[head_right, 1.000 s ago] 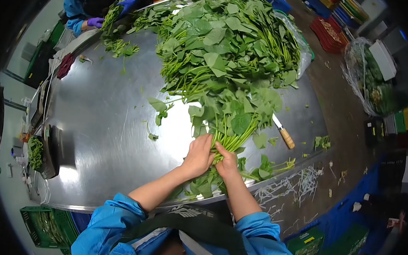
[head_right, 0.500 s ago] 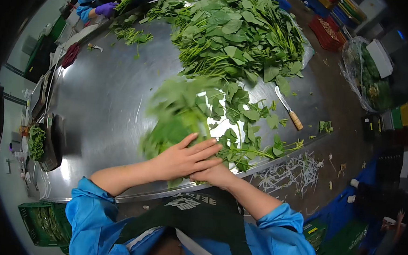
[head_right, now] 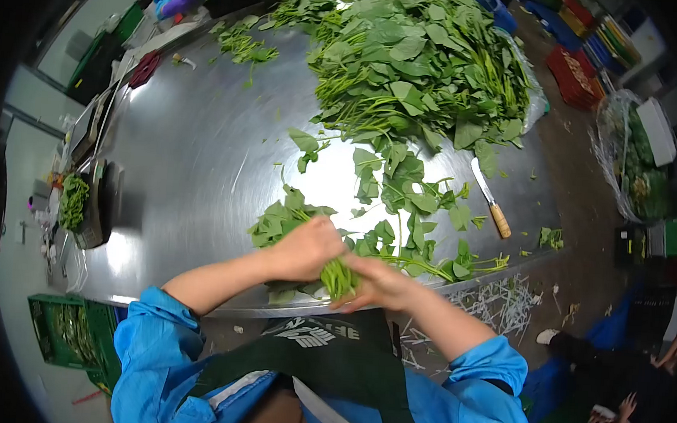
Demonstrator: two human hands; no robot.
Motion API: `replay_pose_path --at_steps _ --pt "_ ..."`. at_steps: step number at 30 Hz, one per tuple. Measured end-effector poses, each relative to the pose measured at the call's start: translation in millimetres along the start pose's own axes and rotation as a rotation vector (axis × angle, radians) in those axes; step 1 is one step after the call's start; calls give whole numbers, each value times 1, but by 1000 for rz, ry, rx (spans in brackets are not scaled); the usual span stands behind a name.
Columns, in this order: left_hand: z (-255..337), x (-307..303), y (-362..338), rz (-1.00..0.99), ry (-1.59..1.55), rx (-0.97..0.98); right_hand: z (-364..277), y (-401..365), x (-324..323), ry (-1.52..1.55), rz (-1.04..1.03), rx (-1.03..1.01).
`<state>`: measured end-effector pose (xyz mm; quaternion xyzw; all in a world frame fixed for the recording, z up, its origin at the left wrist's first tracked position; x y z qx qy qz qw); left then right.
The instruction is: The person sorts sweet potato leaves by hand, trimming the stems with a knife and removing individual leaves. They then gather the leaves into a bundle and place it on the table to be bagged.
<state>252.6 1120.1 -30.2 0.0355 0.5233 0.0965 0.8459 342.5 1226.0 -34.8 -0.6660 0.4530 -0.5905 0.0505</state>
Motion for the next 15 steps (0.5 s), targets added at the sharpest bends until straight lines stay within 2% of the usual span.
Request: replay_pose_path --at_steps 1,2,3,4,5,6,7,8,10,11,13,14,15 --pt "-8 -11 2 78 -37 -59 -14 -11 -36 -194 41 -31" --pt "-18 -21 1 130 -121 -171 -50 -27 -74 -711 73 -137" --pt "-25 -32 -2 183 -200 -282 -80 -50 -116 -1081 821 -323" --pt "-30 -47 -4 149 -386 -462 -99 -77 -156 -1313 1369 -643" --pt "-31 -59 -8 123 -573 -638 -110 -103 -192 -1549 1775 -621" --pt "-31 -65 -8 213 -728 -632 -110 -119 -241 -1618 1834 -598" --pt "-33 -67 -10 239 -716 -654 -108 -127 -262 -1524 1850 -306" --pt "-33 -66 -12 279 -930 -663 -104 -129 -278 -1414 1729 -153" --pt "-33 -59 -17 370 -1244 -719 -90 -126 -305 -1592 1672 -416" --pt "-34 -56 -19 382 -1238 -731 -87 -122 -302 -1600 1656 -424" --pt "-36 -51 -24 521 -1411 -755 -81 -121 -283 -1346 1640 -600" --pt "-36 -51 -26 494 -1445 -774 -76 -118 -273 -1335 1582 -787" --pt "-38 -50 -27 491 -1446 -772 -74 -115 -241 -1333 1586 -787"
Point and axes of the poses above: each hand's wrist, its own y-axis towards the middle knuckle, its own x-axis out of the palm, z = x × y, the point moved 4 cm from there along y, towards the middle knuckle, and after that the axes turned 3 degrees about x, right-handed, at the moved point
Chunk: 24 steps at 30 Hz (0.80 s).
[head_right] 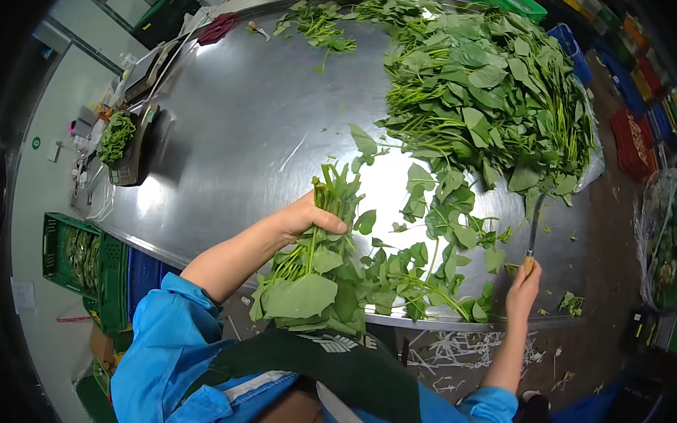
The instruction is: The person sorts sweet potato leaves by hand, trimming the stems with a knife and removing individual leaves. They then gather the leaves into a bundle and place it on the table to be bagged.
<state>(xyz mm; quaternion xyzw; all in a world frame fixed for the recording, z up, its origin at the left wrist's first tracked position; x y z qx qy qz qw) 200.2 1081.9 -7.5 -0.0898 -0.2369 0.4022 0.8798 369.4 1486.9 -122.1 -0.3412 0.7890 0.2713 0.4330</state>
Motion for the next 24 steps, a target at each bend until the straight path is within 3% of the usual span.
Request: replay_pose_path --at_steps 2,4,6,8,9,17,24 --pt "-10 -3 1 -22 -69 -90 -88 -30 -28 558 -134 187" --pt "-13 -1 2 -63 -102 -138 -145 -50 -26 815 -326 47" --pt "-13 3 2 -107 -129 -175 -204 -65 -25 624 -396 -434" --pt "-11 11 -2 -127 -269 -188 -253 -69 -28 495 -315 -765" --pt "-5 13 -7 -69 -219 -204 -266 -68 -26 492 -308 -767" --pt "8 11 -18 -137 -92 -208 -293 -71 -17 376 -308 -869" --pt "0 19 -10 -201 25 -292 -269 -66 -3 338 -258 -868"
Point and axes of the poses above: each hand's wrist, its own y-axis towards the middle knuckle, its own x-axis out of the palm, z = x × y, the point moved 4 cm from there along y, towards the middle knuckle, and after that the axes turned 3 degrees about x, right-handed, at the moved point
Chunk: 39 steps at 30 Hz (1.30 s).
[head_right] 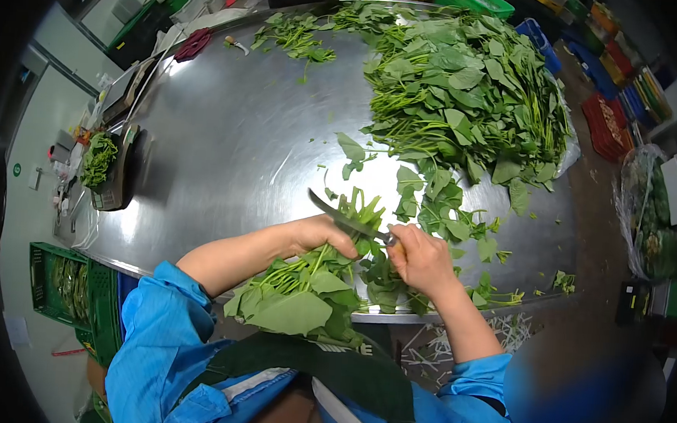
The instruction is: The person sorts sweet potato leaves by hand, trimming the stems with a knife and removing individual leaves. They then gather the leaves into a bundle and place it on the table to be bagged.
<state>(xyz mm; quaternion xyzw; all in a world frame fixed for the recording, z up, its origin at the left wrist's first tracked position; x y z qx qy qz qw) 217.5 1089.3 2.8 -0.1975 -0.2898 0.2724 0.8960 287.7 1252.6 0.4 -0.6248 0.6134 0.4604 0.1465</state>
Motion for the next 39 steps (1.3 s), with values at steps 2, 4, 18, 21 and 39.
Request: replay_pose_path --at_steps 2,4,18,21,39 --pt "-17 -15 4 -127 186 -13 64 -36 14 -197 9 355" --pt "12 -20 -7 -113 194 124 98 -90 6 -159 135 450" --pt "39 10 0 -66 668 418 -27 -25 -18 154 260 195" --pt "40 17 -4 -124 651 430 -7 -30 -15 101 330 158" --pt "31 -18 -66 450 943 754 -29 2 98 1389 -49 629"
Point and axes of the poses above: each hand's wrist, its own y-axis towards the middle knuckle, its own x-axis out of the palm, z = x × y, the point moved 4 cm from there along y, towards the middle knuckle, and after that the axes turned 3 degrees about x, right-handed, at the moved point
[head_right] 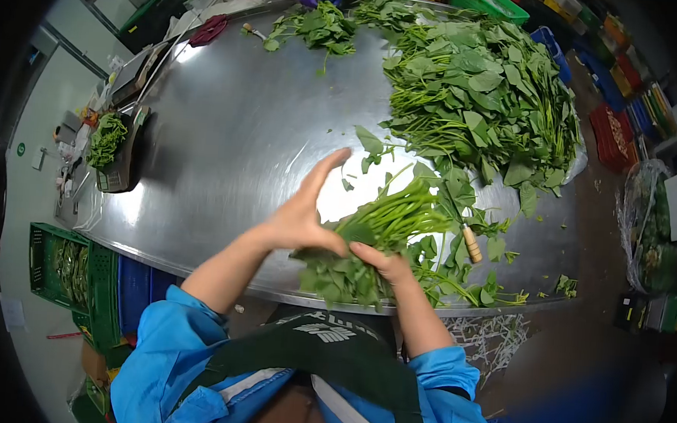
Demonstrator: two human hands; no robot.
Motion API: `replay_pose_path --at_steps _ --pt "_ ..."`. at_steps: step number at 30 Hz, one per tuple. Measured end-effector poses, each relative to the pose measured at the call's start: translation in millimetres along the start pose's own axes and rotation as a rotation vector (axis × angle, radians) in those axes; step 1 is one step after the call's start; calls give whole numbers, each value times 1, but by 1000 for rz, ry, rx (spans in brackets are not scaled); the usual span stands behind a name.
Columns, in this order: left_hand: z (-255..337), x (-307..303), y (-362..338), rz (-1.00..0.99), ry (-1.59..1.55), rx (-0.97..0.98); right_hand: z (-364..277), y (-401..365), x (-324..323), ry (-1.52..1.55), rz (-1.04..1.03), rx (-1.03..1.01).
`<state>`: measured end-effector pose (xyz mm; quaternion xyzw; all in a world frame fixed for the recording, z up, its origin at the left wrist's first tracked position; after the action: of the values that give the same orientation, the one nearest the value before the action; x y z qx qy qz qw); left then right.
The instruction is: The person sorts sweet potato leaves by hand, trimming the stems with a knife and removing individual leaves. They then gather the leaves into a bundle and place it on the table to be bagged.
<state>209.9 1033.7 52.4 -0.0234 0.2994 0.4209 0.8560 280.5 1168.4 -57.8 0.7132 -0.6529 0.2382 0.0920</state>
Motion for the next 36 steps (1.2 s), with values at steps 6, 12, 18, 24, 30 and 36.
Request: replay_pose_path --at_steps 6,12,18,24,30,36 --pt "-68 62 -69 -180 -790 -230 6 -7 27 161 228 63" --pt "-71 65 -88 -115 -685 -344 15 5 33 173 385 8" --pt "-64 56 -82 4 -571 -243 -9 4 72 222 246 -87" --pt "-81 22 -90 116 -349 -343 -6 -14 42 -245 54 73" --pt "-171 -21 -109 -190 492 -623 27 -42 -83 -240 670 55" --pt "-152 -36 -95 -53 600 -314 35 -36 -63 -227 508 55"
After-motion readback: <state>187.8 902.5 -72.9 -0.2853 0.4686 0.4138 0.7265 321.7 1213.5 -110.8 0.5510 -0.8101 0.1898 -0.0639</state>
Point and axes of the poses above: each hand's wrist, its own y-axis towards the middle knuckle, its own x-axis out of the palm, z = x × y, the point moved 4 cm from there along y, towards the middle knuckle, and after that the axes turned 3 degrees about x, right-handed, at the moved point
